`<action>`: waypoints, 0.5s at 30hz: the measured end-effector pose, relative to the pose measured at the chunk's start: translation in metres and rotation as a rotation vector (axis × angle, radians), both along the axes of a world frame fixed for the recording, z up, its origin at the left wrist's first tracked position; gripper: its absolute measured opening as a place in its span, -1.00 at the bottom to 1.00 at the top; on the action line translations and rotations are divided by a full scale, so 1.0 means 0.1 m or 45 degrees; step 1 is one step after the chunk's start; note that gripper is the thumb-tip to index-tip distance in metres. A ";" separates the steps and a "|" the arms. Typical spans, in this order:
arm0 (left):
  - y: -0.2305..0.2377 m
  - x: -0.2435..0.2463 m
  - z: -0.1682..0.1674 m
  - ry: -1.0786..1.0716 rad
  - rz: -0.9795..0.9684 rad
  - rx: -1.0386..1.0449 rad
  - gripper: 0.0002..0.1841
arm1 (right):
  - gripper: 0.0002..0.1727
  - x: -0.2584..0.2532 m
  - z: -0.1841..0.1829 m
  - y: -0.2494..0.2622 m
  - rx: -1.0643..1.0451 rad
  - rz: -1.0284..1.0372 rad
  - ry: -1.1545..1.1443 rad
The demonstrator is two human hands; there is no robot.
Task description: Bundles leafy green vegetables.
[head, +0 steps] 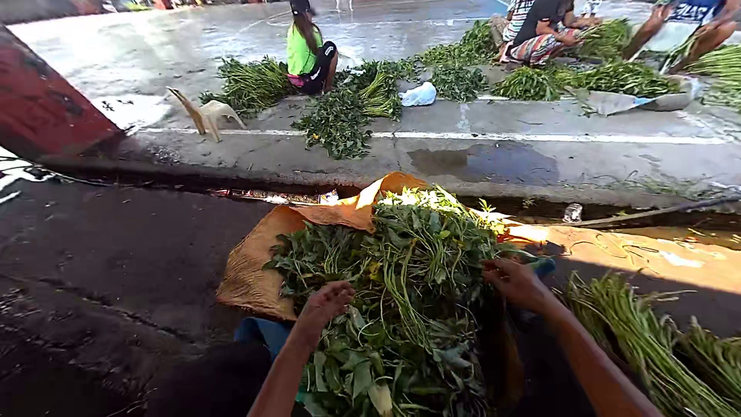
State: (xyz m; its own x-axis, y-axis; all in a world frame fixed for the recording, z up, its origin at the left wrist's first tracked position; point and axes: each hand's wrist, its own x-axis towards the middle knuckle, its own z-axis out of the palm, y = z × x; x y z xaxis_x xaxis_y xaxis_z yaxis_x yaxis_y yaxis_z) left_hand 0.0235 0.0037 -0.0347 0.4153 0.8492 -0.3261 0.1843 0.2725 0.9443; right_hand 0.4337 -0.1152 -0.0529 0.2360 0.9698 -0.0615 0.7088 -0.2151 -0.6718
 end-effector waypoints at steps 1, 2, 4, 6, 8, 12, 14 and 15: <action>0.02 0.06 -0.05 -0.026 0.106 -0.089 -0.72 | -0.62 -0.32 -0.13 0.20 -0.081 0.028 0.096; 0.04 0.11 -0.08 -0.046 0.177 -0.147 -0.73 | -0.61 -0.58 -0.29 0.35 -0.155 0.041 0.160; 0.08 0.15 -0.10 -0.070 0.203 -0.187 -0.74 | -0.45 -1.02 -0.62 0.55 -0.294 -0.021 0.242; 0.08 0.18 -0.08 -0.080 0.167 -0.165 -0.74 | -0.22 -1.35 -0.88 0.62 -0.457 -0.175 0.301; 0.05 0.21 -0.04 -0.080 0.118 -0.142 -0.73 | -0.04 -1.57 -1.04 0.61 -0.596 -0.269 0.321; 0.04 0.21 -0.05 -0.068 0.017 -0.146 -0.72 | -0.08 -1.67 -1.21 0.58 -0.625 -0.274 0.447; 0.03 0.23 -0.06 -0.027 0.001 -0.159 -0.73 | -0.28 -1.56 -1.21 0.57 -0.586 -0.217 0.544; 0.02 0.25 -0.07 0.015 -0.016 -0.139 -0.71 | -0.37 -1.49 -1.18 0.56 -0.557 -0.177 0.585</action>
